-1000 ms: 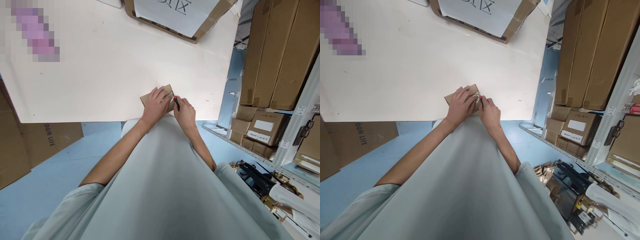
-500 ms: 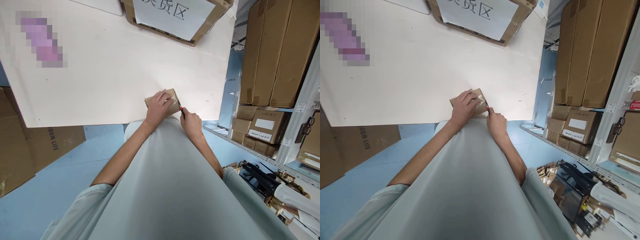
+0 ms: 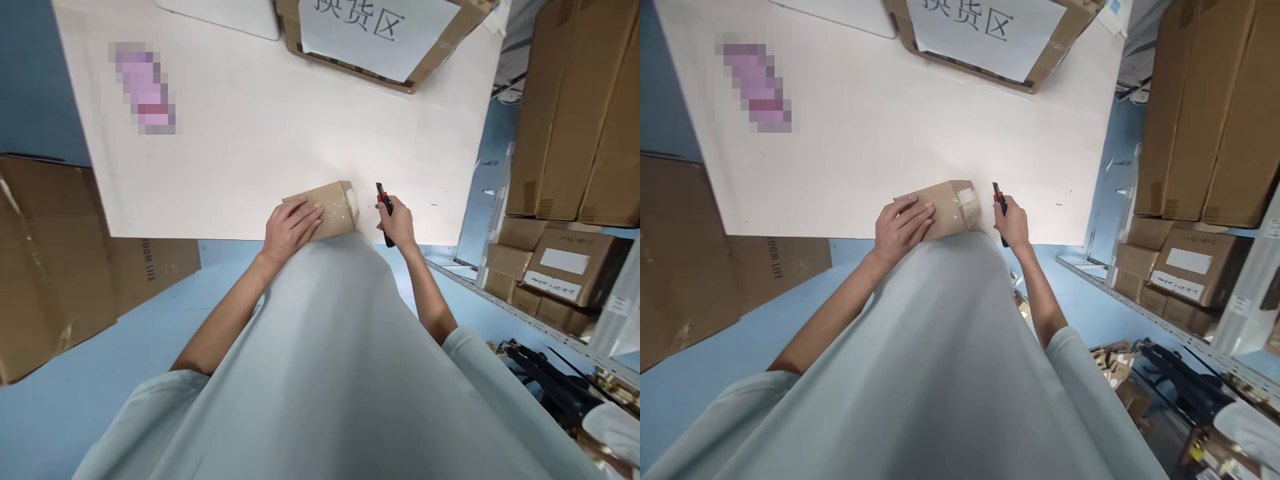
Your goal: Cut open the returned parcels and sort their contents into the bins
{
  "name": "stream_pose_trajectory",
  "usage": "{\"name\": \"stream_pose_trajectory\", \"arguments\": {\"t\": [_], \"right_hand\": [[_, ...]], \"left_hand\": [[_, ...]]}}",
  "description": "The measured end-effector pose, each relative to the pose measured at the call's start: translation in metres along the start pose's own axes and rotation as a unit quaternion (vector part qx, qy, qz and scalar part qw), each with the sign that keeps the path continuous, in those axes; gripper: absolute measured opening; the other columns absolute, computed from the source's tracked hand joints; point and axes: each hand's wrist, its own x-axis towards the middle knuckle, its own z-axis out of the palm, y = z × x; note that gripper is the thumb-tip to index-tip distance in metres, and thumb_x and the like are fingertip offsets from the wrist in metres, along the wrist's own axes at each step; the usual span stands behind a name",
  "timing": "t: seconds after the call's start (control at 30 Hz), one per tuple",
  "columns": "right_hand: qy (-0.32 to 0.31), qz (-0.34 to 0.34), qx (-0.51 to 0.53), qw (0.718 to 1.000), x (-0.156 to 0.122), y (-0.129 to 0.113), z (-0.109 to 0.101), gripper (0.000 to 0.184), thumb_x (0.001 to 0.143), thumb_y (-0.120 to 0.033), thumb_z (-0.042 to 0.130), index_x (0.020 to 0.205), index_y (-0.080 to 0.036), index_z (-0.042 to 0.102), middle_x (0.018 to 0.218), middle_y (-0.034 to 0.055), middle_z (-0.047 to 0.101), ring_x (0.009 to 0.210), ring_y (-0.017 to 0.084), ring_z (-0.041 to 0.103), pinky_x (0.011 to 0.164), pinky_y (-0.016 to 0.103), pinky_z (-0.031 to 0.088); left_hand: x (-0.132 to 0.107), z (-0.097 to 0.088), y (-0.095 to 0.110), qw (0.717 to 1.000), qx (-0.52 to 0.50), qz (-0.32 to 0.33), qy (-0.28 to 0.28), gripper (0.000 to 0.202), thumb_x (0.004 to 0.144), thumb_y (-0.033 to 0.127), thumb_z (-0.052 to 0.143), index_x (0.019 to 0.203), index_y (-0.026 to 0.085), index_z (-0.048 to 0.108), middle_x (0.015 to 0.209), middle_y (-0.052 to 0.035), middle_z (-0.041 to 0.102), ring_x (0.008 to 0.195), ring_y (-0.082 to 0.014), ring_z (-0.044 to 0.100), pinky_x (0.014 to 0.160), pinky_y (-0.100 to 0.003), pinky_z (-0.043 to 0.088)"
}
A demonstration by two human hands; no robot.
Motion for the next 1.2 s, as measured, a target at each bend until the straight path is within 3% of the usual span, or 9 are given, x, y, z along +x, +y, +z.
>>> {"name": "stream_pose_trajectory", "arguments": {"t": [0.1, 0.2, 0.3, 0.43, 0.67, 0.8, 0.97, 1.07, 1.2], "right_hand": [[-0.051, 0.053, 0.089, 0.993, 0.041, 0.022, 0.032, 0.028, 0.113, -0.051, 0.061, 0.106, -0.024, 0.063, 0.08, -0.0007, 0.075, 0.062, 0.021, 0.078, 0.07, 0.032, 0.064], [-0.088, 0.099, 0.175, 0.976, 0.057, 0.027, 0.057, 0.025, 0.112, -0.047, 0.063, 0.102, -0.025, 0.057, 0.096, 0.0048, 0.081, 0.059, 0.017, 0.075, 0.061, 0.031, 0.063], [-0.109, 0.094, 0.224, 0.964, 0.054, 0.021, 0.069, 0.019, 0.111, -0.041, 0.062, 0.103, -0.024, 0.058, 0.119, 0.0109, 0.084, 0.055, 0.014, 0.072, 0.059, 0.033, 0.064], [-0.116, 0.05, 0.221, 0.967, 0.035, 0.008, 0.073, 0.025, 0.113, -0.047, 0.06, 0.115, -0.022, 0.062, 0.126, 0.014, 0.084, 0.057, 0.015, 0.072, 0.064, 0.035, 0.068], [-0.083, 0.034, 0.148, 0.985, 0.002, 0.006, 0.055, 0.04, 0.116, -0.059, 0.049, 0.13, -0.023, 0.061, 0.134, 0.0138, 0.082, 0.065, 0.014, 0.077, 0.065, 0.03, 0.064], [-0.039, 0.029, 0.118, 0.992, -0.007, 0.014, 0.03, 0.038, 0.117, -0.056, 0.044, 0.131, -0.023, 0.058, 0.137, 0.0147, 0.083, 0.063, 0.015, 0.075, 0.068, 0.03, 0.062], [0.014, -0.037, -0.067, 0.997, -0.016, -0.003, -0.006, 0.047, 0.122, -0.051, 0.031, 0.149, -0.024, 0.058, 0.133, 0.0128, 0.084, 0.085, 0.022, 0.08, 0.088, 0.034, 0.06], [-0.024, -0.104, -0.17, 0.98, -0.021, -0.029, -0.014, 0.05, 0.123, -0.049, 0.031, 0.153, -0.024, 0.062, 0.121, 0.0115, 0.086, 0.1, 0.029, 0.08, 0.089, 0.035, 0.055], [-0.137, -0.213, -0.278, 0.927, -0.019, -0.066, -0.002, 0.045, 0.125, -0.044, 0.037, 0.149, -0.027, 0.071, 0.128, 0.0098, 0.085, 0.112, 0.031, 0.077, 0.086, 0.033, 0.047]], "left_hand": [[-0.034, -0.014, -0.006, 0.999, 0.02, -0.038, -0.004, 0.041, 0.118, 0.054, 0.059, 0.148, 0.034, 0.079, 0.142, -0.0121, 0.084, 0.148, -0.0373, 0.072, 0.119, -0.061, 0.06], [-0.059, -0.024, -0.007, 0.996, 0.038, -0.083, 0.014, 0.046, 0.118, 0.054, 0.059, 0.154, 0.032, 0.076, 0.145, -0.0143, 0.082, 0.152, -0.0374, 0.069, 0.124, -0.061, 0.057], [-0.076, -0.036, -0.003, 0.988, 0.059, -0.135, 0.046, 0.058, 0.117, 0.063, 0.058, 0.16, 0.027, 0.071, 0.144, -0.0175, 0.081, 0.15, -0.0381, 0.069, 0.126, -0.059, 0.055], [-0.083, -0.049, 0.008, 0.984, 0.041, -0.165, 0.061, 0.082, 0.11, 0.079, 0.059, 0.172, 0.025, 0.06, 0.153, -0.0182, 0.077, 0.145, -0.0383, 0.07, 0.125, -0.057, 0.057], [-0.048, -0.024, 0.008, 0.96, -0.093, -0.255, 0.064, 0.087, 0.108, 0.078, 0.065, 0.18, 0.032, 0.049, 0.157, -0.0126, 0.076, 0.127, -0.0311, 0.079, 0.112, -0.051, 0.067], [-0.024, 0.007, -0.005, 0.95, -0.175, -0.257, 0.037, 0.085, 0.108, 0.076, 0.068, 0.175, 0.027, 0.054, 0.159, -0.0176, 0.073, 0.127, -0.0312, 0.079, 0.108, -0.05, 0.07], [-0.01, 0.026, -0.01, 0.952, -0.198, -0.234, 0.019, 0.084, 0.108, 0.068, 0.073, 0.177, 0.028, 0.05, 0.164, -0.0197, 0.068, 0.117, -0.0288, 0.081, 0.104, -0.048, 0.071], [-0.008, 0.025, -0.006, 0.959, -0.188, -0.208, 0.032, 0.071, 0.11, 0.062, 0.072, 0.172, 0.031, 0.058, 0.167, -0.0166, 0.066, 0.121, -0.0275, 0.079, 0.106, -0.045, 0.07], [-0.007, 0.023, -0.005, 0.96, -0.195, -0.198, 0.034, 0.051, 0.11, 0.058, 0.07, 0.152, 0.029, 0.075, 0.162, -0.0141, 0.067, 0.126, -0.0273, 0.076, 0.105, -0.043, 0.071]]}}
